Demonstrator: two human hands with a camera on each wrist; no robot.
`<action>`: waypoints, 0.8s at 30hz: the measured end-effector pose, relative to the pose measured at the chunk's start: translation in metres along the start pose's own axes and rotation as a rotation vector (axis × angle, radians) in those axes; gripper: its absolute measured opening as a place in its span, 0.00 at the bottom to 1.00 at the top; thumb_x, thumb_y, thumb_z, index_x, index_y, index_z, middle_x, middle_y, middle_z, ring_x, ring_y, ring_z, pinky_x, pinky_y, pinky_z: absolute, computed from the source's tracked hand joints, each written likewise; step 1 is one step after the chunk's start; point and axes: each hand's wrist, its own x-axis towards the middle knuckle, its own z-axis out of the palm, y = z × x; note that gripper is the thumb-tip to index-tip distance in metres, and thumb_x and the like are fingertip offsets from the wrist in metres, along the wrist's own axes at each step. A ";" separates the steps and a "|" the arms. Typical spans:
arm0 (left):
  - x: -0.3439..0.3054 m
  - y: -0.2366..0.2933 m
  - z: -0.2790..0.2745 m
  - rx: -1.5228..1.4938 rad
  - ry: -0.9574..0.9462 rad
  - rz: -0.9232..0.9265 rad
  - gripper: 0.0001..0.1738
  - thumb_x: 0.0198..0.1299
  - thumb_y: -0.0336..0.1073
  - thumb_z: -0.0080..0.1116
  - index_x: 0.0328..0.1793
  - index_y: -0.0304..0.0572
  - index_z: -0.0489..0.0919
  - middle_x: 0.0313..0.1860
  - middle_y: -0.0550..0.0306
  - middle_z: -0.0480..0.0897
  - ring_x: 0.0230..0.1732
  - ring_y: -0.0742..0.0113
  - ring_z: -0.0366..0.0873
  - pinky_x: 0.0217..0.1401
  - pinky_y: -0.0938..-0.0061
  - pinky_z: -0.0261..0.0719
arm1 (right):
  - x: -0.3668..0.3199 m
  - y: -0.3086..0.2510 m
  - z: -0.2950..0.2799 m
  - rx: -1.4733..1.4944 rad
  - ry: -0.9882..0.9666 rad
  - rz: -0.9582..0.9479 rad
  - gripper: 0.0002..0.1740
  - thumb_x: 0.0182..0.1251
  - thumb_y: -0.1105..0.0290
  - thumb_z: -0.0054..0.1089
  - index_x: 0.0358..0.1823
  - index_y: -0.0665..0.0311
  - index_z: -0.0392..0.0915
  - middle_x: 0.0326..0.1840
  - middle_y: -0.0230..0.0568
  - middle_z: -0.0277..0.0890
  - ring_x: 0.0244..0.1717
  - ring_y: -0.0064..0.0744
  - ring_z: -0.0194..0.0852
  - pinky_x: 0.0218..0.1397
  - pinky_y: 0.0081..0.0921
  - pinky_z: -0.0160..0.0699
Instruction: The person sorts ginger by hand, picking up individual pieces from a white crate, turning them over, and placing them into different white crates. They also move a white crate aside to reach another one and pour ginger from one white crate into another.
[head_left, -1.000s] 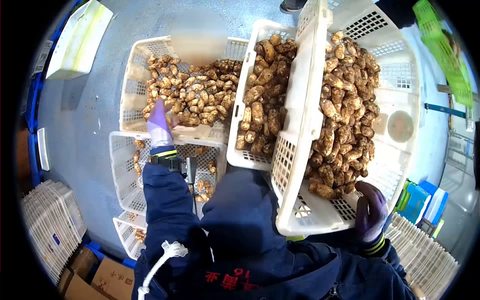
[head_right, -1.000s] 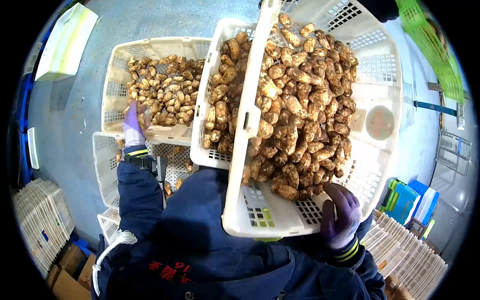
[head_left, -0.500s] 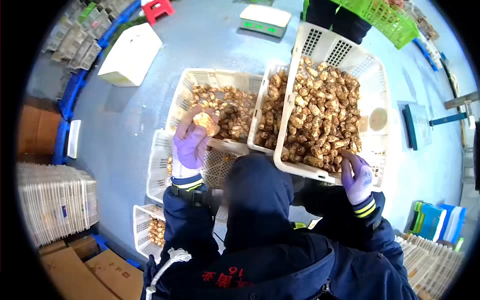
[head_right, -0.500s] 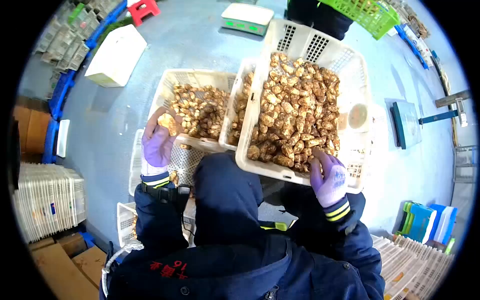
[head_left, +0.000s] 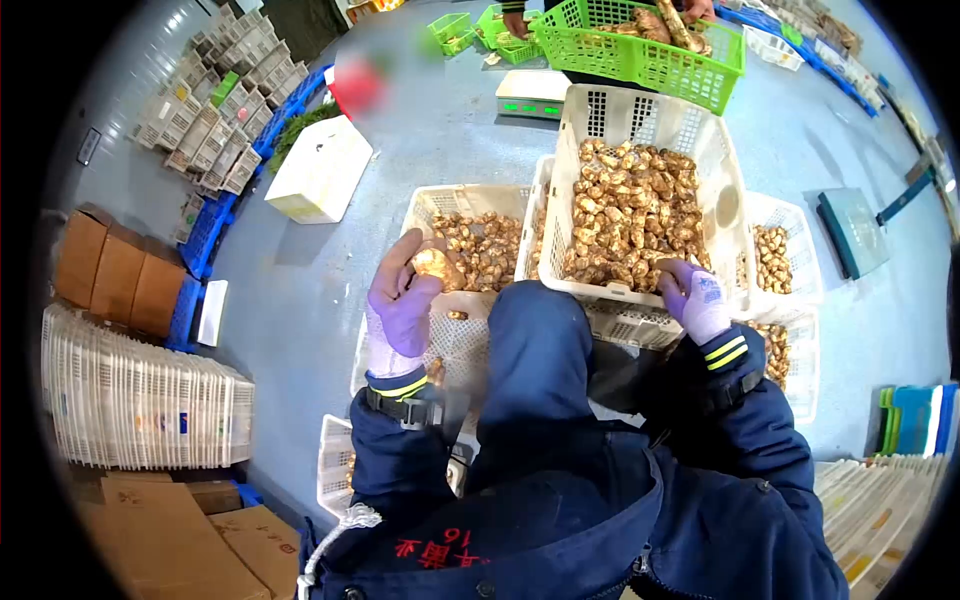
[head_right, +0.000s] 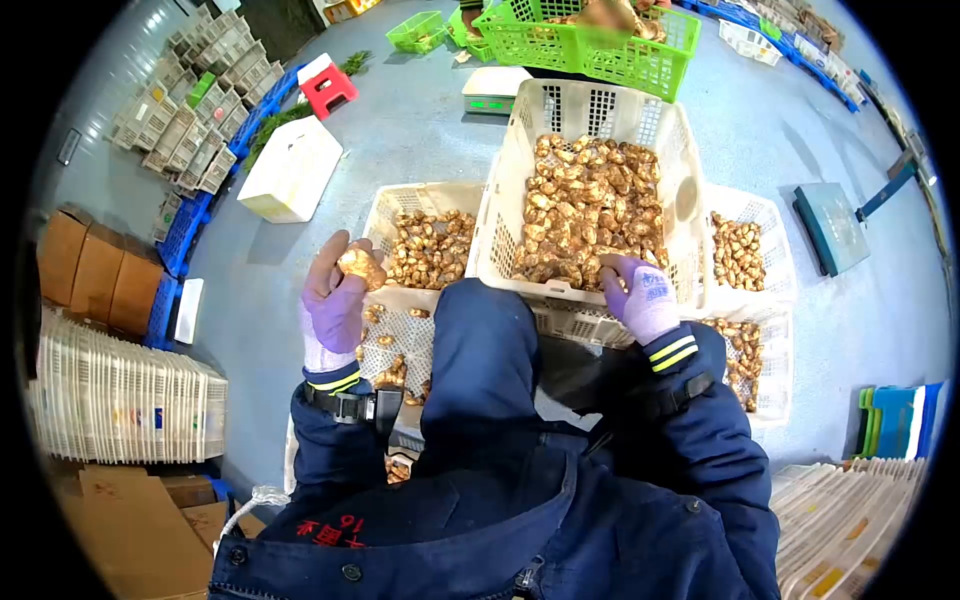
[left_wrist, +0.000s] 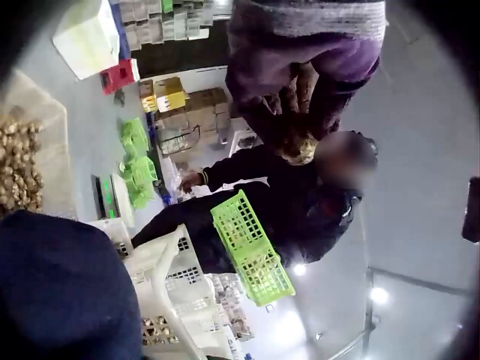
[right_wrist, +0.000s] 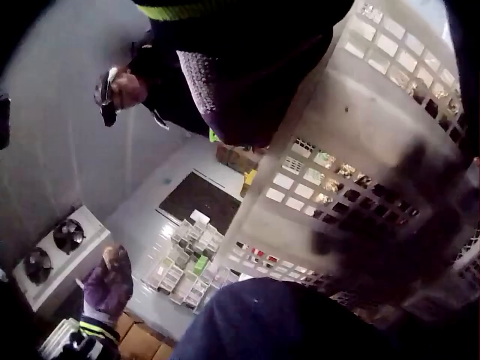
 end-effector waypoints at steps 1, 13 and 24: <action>-0.003 -0.001 0.000 -0.123 0.002 -0.040 0.34 0.60 0.26 0.55 0.73 0.32 0.60 0.61 0.41 0.74 0.59 0.55 0.76 0.61 0.66 0.77 | -0.003 0.000 -0.004 0.052 -0.004 0.021 0.11 0.63 0.67 0.57 0.43 0.61 0.81 0.36 0.53 0.81 0.38 0.52 0.80 0.43 0.40 0.79; -0.033 -0.104 -0.090 -0.344 0.197 -0.418 0.22 0.66 0.36 0.53 0.64 0.36 0.70 0.54 0.46 0.76 0.54 0.54 0.76 0.55 0.62 0.81 | -0.022 0.020 -0.012 -0.086 0.126 -0.035 0.12 0.67 0.64 0.54 0.43 0.62 0.81 0.35 0.54 0.80 0.36 0.55 0.79 0.40 0.44 0.77; -0.210 -0.263 -0.222 1.848 -0.599 -0.682 0.09 0.61 0.39 0.54 0.43 0.48 0.79 0.36 0.60 0.82 0.42 0.63 0.79 0.39 0.69 0.77 | -0.021 0.012 -0.017 -0.173 0.094 0.018 0.11 0.67 0.62 0.52 0.36 0.61 0.77 0.31 0.50 0.79 0.36 0.53 0.79 0.41 0.45 0.76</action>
